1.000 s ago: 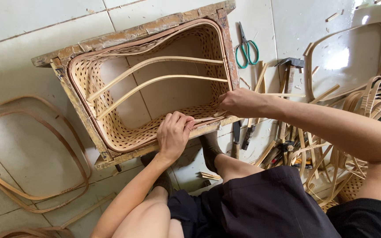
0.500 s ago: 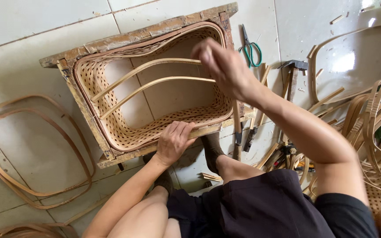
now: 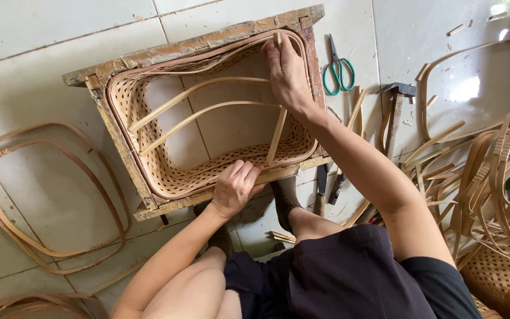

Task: The person weaves a rectangular basket using thin wooden strips, fitting them into a wooden mold. They use a hammer to secure the strips and scissors to trim excess material, gradually building the basket's frame and sides.

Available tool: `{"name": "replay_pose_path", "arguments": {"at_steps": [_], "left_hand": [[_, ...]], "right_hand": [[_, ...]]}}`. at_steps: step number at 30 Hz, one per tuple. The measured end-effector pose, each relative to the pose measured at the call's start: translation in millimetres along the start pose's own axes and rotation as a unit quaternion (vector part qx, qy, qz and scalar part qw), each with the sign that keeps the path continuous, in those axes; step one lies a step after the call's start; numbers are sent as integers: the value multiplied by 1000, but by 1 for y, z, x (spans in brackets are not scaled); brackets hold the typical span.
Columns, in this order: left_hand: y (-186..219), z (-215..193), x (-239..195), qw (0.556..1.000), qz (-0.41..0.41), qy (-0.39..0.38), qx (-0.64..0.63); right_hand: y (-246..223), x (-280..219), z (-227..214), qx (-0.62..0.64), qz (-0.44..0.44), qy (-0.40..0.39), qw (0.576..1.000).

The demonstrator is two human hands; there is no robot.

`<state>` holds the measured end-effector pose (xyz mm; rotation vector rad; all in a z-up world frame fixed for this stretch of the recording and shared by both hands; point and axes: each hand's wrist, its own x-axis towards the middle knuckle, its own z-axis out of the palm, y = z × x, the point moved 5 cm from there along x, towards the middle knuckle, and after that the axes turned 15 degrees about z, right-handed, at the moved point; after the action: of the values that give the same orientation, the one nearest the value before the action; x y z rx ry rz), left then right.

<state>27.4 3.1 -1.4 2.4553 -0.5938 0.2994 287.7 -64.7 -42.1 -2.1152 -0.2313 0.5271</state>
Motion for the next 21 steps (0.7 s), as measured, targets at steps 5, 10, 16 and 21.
{"name": "replay_pose_path", "arguments": {"at_steps": [5, 10, 16, 21], "left_hand": [[-7, -10, 17, 999, 25, 15, -25], [-106, -31, 69, 993, -8, 112, 41], [-193, -27, 100, 956, -1, 134, 263], [-193, -34, 97, 966, -15, 175, 188]], "right_hand": [[4, 12, 16, -42, 15, -5, 999], [8, 11, 32, -117, -19, -11, 993], [-3, 8, 28, -172, -28, 1, 985], [-3, 5, 29, -229, 23, -21, 973]]}}
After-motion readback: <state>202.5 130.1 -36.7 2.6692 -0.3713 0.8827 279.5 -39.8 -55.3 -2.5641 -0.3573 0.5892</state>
